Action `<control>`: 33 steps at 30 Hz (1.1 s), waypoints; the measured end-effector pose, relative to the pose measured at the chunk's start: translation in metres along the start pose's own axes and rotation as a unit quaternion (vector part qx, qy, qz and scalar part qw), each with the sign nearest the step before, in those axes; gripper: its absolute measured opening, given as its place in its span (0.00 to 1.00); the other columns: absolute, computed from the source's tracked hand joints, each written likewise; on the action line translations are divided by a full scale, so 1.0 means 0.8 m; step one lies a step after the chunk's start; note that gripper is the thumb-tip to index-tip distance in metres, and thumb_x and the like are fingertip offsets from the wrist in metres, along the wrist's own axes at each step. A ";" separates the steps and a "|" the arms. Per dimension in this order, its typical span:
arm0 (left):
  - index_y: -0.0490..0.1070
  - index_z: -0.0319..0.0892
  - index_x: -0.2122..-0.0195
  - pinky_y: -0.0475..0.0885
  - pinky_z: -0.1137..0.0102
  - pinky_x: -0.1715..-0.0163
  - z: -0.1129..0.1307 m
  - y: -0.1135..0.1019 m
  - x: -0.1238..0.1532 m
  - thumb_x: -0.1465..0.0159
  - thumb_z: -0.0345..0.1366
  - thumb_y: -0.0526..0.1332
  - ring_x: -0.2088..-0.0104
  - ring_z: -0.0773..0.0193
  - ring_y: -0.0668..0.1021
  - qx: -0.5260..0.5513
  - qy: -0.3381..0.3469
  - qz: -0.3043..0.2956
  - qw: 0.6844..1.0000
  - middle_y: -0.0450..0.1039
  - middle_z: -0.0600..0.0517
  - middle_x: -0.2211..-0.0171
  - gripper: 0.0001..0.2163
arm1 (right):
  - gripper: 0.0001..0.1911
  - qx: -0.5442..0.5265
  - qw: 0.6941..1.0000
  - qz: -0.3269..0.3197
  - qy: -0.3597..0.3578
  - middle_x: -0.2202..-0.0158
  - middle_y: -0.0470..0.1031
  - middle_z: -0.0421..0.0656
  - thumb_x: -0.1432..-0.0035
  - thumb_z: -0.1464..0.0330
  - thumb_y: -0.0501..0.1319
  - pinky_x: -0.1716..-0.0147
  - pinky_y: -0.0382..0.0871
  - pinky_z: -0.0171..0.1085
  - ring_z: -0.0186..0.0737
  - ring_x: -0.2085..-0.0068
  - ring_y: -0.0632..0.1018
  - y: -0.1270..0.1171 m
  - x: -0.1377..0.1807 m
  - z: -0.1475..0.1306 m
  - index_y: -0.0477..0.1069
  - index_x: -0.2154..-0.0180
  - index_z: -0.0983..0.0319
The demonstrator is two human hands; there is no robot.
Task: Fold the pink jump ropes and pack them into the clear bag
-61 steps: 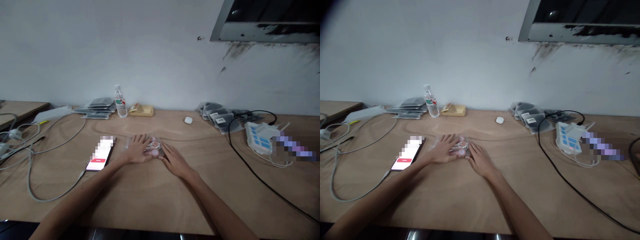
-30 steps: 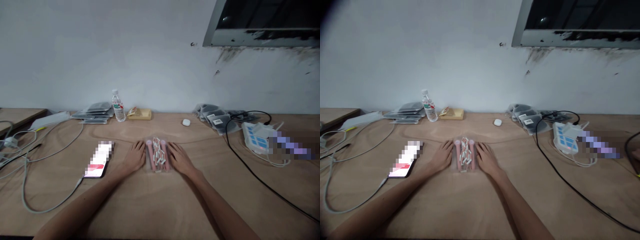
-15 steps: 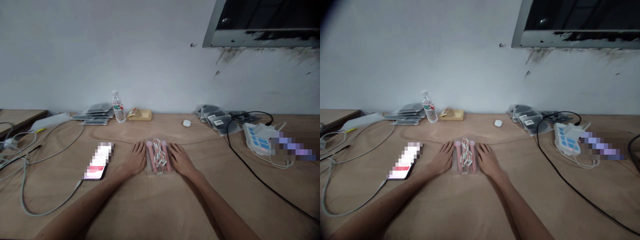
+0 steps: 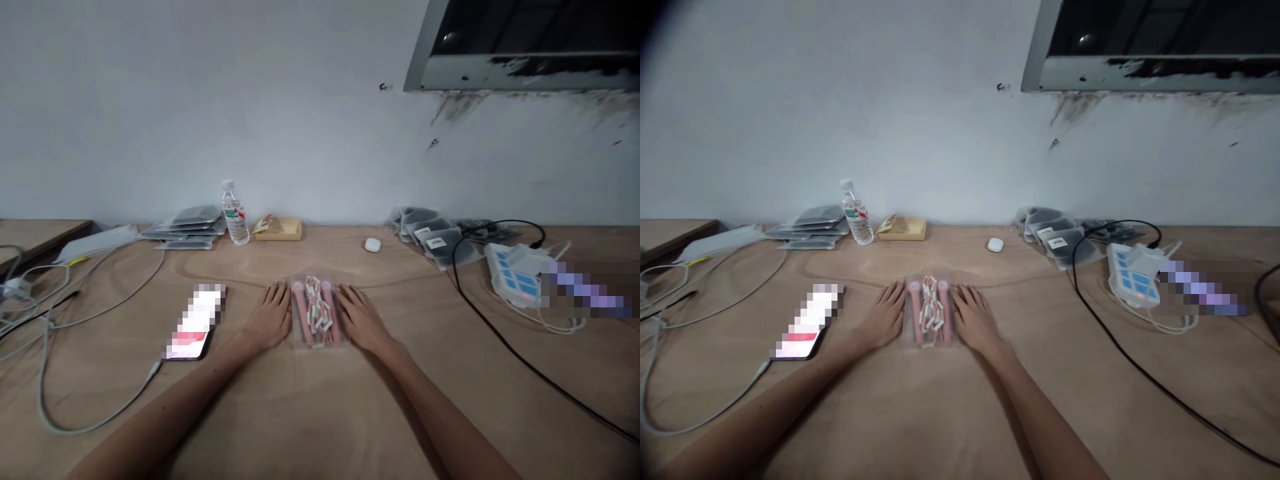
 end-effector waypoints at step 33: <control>0.62 0.32 0.34 0.52 0.53 0.31 -0.003 -0.006 -0.001 0.31 0.35 0.47 0.29 0.49 0.57 0.047 -0.011 0.009 0.999 0.57 0.38 0.31 0.25 | 0.26 -0.009 1.000 -0.014 0.003 0.33 0.63 0.54 0.34 0.71 0.49 0.34 0.58 0.54 0.55 0.33 0.63 -0.006 -0.001 -0.003 0.66 0.37 0.64</control>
Point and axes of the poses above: each hand's wrist, its own x-axis away from the middle knuckle, its own y-axis out of the palm, z = x × y, the point moved 1 cm from there along -x, towards the middle knuckle
